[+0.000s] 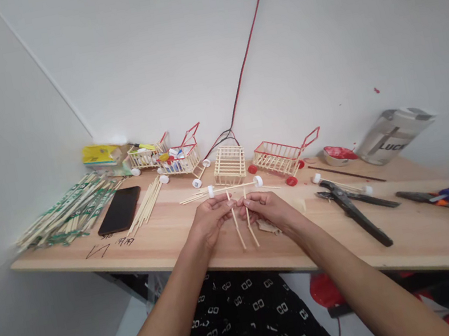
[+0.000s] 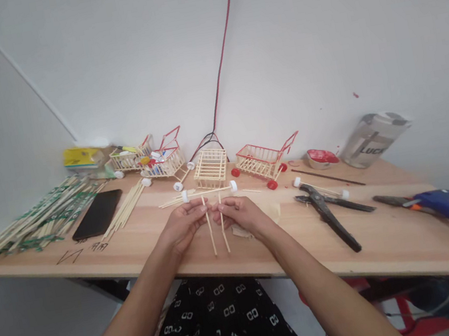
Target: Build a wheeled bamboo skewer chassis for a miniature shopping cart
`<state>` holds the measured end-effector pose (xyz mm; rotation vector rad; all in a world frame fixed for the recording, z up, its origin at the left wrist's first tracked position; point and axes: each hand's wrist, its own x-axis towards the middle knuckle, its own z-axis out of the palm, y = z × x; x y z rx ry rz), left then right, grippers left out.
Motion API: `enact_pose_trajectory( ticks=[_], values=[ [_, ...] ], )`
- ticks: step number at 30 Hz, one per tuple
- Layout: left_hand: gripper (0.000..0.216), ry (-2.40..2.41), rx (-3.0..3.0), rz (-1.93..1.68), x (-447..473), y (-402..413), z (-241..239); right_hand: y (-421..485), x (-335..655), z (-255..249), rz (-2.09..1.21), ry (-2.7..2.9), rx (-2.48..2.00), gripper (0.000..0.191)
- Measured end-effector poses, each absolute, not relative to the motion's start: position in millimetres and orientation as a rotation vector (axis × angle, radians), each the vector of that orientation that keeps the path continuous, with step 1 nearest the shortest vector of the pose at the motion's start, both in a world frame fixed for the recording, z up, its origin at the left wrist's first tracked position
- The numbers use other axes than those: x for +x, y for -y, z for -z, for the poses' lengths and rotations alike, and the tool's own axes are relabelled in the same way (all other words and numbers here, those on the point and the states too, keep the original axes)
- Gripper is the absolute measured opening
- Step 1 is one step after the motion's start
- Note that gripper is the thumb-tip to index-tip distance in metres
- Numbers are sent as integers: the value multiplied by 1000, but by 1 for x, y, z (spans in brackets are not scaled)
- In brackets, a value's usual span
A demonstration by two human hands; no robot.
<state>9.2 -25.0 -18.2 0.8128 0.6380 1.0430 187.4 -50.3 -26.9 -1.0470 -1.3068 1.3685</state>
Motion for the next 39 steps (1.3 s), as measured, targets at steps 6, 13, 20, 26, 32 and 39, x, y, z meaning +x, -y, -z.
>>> enact_pose_trajectory(
  ticks=[6,13,20,26,32,39],
  values=[
    [37,-663,857,-1045,9,26,20,50,189,28,-1379,1271,-1050,34],
    [16,-1046,1352,-1154,-7,40,19,50,188,28,-1330,1243,-1095,33],
    [10,-1363,1985,-1511,-36,55,-38,49,188,30,-1301,1286,-1104,33],
    [17,-1123,2354,-1425,-27,17,-72,50,186,29,-1294,1314,-1099,33],
    [23,-958,2427,-760,-5,-17,-80,47,188,33,-1277,1401,-1060,32],
    [21,-959,2514,-508,-8,-30,-90,47,187,34,-1285,1386,-1076,37]
  ],
)
